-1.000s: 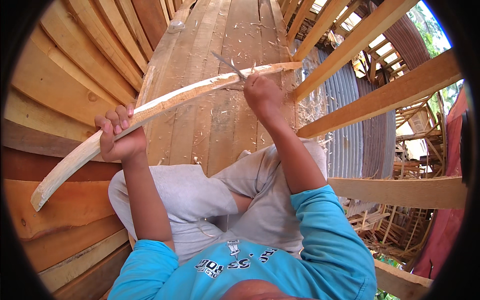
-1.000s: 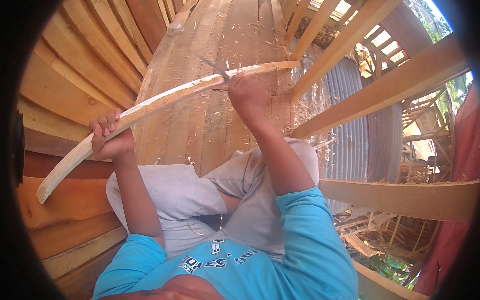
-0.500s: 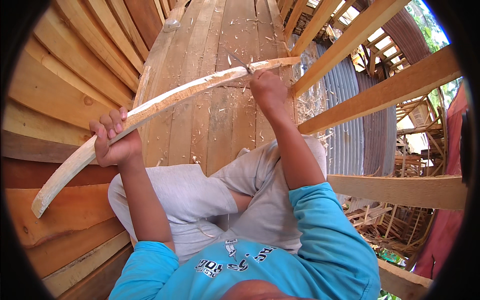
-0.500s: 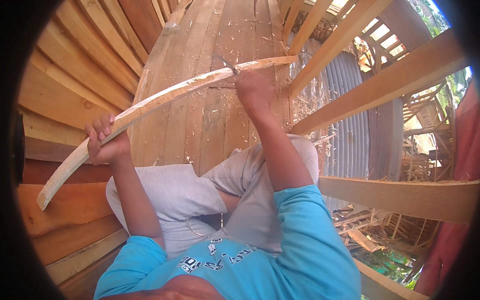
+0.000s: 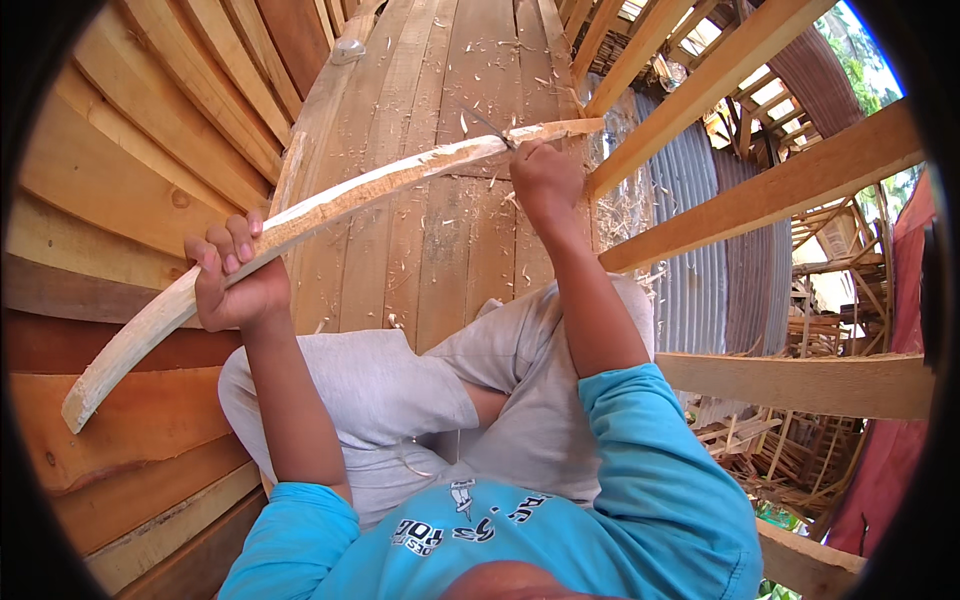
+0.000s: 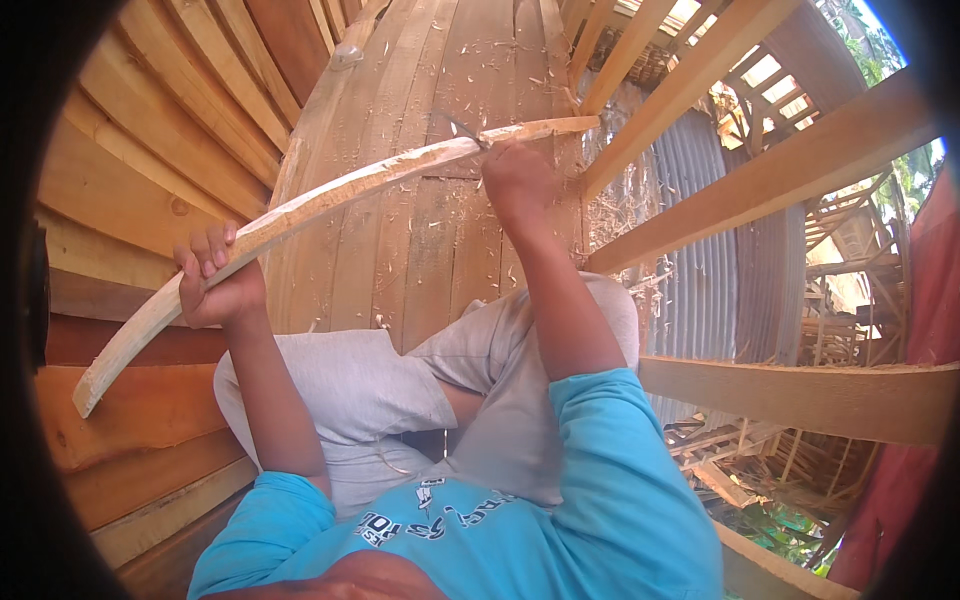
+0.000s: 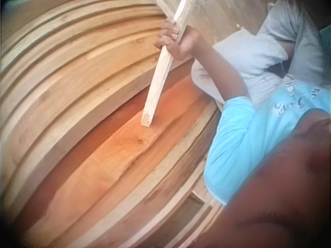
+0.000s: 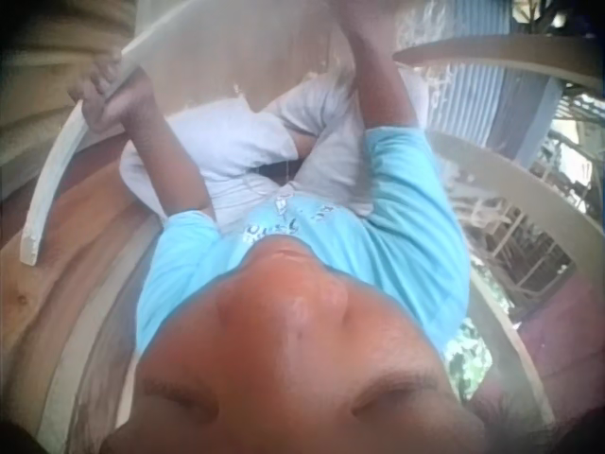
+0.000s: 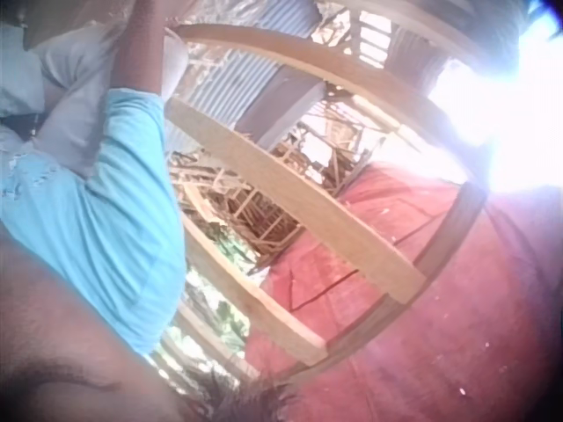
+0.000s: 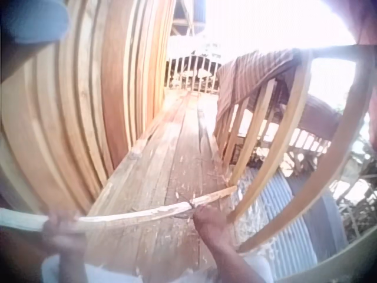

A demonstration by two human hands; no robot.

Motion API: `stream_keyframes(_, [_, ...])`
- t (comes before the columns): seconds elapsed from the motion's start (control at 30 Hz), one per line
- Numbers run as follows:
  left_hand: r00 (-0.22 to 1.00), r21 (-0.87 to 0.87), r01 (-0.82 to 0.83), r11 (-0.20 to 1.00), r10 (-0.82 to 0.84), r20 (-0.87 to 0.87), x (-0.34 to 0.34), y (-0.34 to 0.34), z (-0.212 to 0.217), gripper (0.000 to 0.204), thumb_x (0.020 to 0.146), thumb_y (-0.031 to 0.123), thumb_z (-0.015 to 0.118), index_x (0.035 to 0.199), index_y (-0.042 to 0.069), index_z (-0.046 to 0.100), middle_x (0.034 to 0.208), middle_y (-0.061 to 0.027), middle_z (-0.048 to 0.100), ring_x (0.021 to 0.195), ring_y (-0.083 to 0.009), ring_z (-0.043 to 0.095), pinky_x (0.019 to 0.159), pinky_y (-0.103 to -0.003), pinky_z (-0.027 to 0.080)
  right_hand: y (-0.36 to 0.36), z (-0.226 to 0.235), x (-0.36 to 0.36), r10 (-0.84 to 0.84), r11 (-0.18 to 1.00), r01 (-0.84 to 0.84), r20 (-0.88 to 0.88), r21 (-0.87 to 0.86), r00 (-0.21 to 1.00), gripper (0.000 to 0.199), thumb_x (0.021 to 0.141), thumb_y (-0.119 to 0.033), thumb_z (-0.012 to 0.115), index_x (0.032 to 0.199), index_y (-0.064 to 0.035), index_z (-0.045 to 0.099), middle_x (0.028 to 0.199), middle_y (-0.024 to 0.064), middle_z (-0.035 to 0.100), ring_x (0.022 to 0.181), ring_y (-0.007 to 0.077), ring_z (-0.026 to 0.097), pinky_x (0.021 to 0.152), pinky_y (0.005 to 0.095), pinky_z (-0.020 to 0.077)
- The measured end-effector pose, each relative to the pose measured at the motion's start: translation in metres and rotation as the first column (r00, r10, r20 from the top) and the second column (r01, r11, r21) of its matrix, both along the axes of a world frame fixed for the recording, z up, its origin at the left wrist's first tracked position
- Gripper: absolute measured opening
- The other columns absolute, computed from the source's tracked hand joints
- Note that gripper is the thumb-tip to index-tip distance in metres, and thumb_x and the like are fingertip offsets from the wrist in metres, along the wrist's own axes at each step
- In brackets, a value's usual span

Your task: The person sits on the floor and uses a knife to carve a long, thin piece of wood. They repeatedly shave thin layers from the surface, rotating the wood to work on different sides.

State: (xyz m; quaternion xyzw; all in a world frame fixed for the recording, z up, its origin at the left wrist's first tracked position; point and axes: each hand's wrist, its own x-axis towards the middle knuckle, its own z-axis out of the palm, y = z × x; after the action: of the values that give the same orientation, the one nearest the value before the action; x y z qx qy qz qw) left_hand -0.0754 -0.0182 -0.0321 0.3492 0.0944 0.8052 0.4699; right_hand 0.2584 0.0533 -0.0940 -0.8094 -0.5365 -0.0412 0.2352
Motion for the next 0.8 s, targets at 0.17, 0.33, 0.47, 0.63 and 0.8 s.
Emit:
stream_keyframes(0.17, [0.999, -0.03, -0.048, 0.998, 0.048, -0.005, 0.001, 0.005, 0.001, 0.022, 0.08, 0.017, 0.058, 0.07, 0.02, 0.039, 0.059, 0.0062, 0.035, 0.062, -0.0101, 0.039, 0.077, -0.033, 0.036, -0.005, 0.004, -0.002, 0.11, 0.994, -0.11, -0.062, 0.001, 0.992, 0.054, 0.096, -0.03, 0.035, 0.068, 0.0005, 0.069, 0.068, 0.0252, 0.065, 0.066, 0.042, 0.066, 0.065, 0.0531, 0.052])
stream_keyframes(0.33, [0.997, 0.053, 0.036, 0.998, -0.032, -0.077, -0.005, 0.002, -0.002, 0.024, 0.08, 0.018, 0.06, 0.069, 0.02, 0.038, 0.06, 0.0062, 0.036, 0.063, -0.0098, 0.04, 0.077, -0.031, 0.037, -0.008, -0.009, -0.011, 0.165, 0.986, -0.165, 0.015, 0.019, 0.986, 0.055, 0.096, -0.034, 0.037, 0.066, 0.0007, 0.068, 0.065, 0.0234, 0.065, 0.063, 0.0412, 0.066, 0.061, 0.0516, 0.0522])
stream_keyframes(0.47, [0.998, 0.008, -0.005, 1.0, 0.006, -0.064, -0.001, 0.001, 0.002, 0.026, 0.08, 0.019, 0.061, 0.07, 0.019, 0.038, 0.061, 0.0059, 0.036, 0.063, -0.0097, 0.04, 0.078, -0.031, 0.037, 0.021, -0.01, 0.065, -0.078, 0.994, 0.069, -0.103, -0.09, 0.992, 0.058, 0.096, -0.04, 0.03, 0.086, -0.0009, 0.072, 0.088, 0.0246, 0.069, 0.087, 0.0426, 0.067, 0.081, 0.051, 0.0516])
stream_keyframes(0.63, [0.996, 0.055, 0.018, 0.998, -0.013, -0.089, -0.004, 0.003, 0.0, 0.025, 0.08, 0.019, 0.062, 0.07, 0.019, 0.039, 0.061, 0.0061, 0.037, 0.063, -0.0095, 0.04, 0.078, -0.031, 0.037, 0.031, -0.013, 0.064, -0.13, 0.973, 0.078, -0.24, -0.216, 0.962, 0.061, 0.099, -0.048, 0.036, 0.093, 0.0012, 0.071, 0.094, 0.023, 0.069, 0.09, 0.0405, 0.066, 0.083, 0.0443, 0.0501])
stream_keyframes(0.8, [0.998, 0.024, -0.014, 1.0, 0.016, -0.062, -0.001, 0.001, -0.001, 0.023, 0.079, 0.017, 0.06, 0.072, 0.019, 0.038, 0.06, 0.0061, 0.035, 0.062, -0.0094, 0.039, 0.077, -0.031, 0.037, 0.031, -0.016, 0.058, 0.213, 0.965, -0.261, -0.51, -0.024, 0.833, 0.053, 0.098, -0.045, 0.045, 0.088, 0.0009, 0.071, 0.088, 0.02, 0.069, 0.087, 0.0341, 0.066, 0.082, 0.0401, 0.048])
